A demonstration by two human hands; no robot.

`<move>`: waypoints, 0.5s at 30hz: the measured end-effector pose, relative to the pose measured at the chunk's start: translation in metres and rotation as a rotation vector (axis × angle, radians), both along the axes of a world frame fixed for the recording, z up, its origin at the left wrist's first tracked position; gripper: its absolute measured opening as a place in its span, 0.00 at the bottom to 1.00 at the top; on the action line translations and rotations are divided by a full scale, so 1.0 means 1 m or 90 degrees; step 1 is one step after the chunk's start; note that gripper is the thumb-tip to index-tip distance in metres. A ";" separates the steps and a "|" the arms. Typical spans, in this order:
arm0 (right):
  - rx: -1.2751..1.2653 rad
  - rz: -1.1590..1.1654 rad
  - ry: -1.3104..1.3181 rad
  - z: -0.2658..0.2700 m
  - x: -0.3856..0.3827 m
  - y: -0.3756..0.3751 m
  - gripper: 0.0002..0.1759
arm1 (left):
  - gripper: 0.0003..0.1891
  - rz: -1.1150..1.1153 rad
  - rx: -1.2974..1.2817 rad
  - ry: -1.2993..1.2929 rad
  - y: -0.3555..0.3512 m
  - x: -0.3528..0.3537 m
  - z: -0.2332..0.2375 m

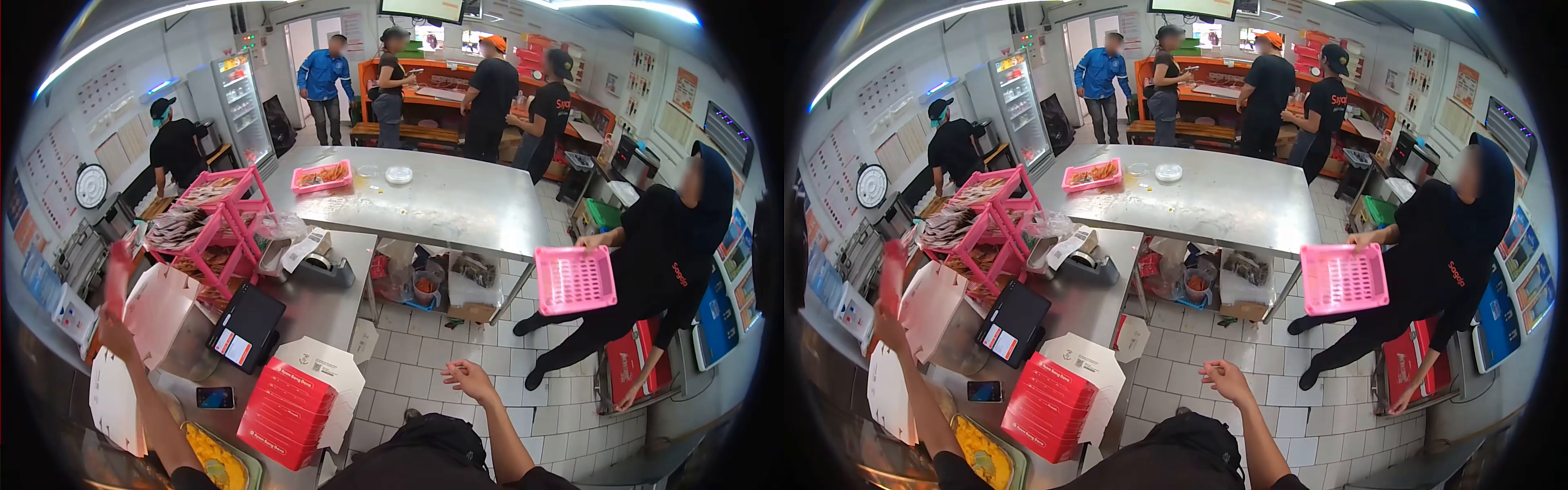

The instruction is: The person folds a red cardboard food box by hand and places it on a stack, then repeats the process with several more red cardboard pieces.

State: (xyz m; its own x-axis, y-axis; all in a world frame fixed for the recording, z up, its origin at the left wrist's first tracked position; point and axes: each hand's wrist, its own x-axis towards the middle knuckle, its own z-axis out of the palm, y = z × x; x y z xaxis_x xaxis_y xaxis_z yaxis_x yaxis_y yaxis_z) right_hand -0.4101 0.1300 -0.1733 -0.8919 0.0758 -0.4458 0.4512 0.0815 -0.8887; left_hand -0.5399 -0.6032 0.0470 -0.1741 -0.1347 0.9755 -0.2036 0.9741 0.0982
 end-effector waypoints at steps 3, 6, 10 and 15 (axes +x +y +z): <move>0.023 0.042 0.030 0.017 -0.009 -0.011 0.20 | 0.09 0.089 0.108 0.154 0.016 0.029 0.017; 0.112 0.122 0.220 0.026 -0.032 -0.038 0.22 | 0.08 0.104 0.052 0.202 0.080 0.063 0.029; -0.025 0.317 0.489 0.173 -0.028 -0.129 0.34 | 0.07 -0.108 0.064 0.039 0.231 0.105 0.004; 0.027 0.283 0.891 0.185 -0.025 -0.200 0.31 | 0.15 -0.463 -0.051 -0.119 0.352 0.140 -0.089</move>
State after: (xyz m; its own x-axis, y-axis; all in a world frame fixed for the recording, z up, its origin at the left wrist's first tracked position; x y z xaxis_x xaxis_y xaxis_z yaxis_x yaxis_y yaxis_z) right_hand -0.4350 -0.0702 0.0113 -0.5386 -0.3245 0.7776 -0.8253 0.0173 -0.5644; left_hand -0.3999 -0.2516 -0.0425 -0.3556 0.1469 0.9230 0.4865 0.8723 0.0486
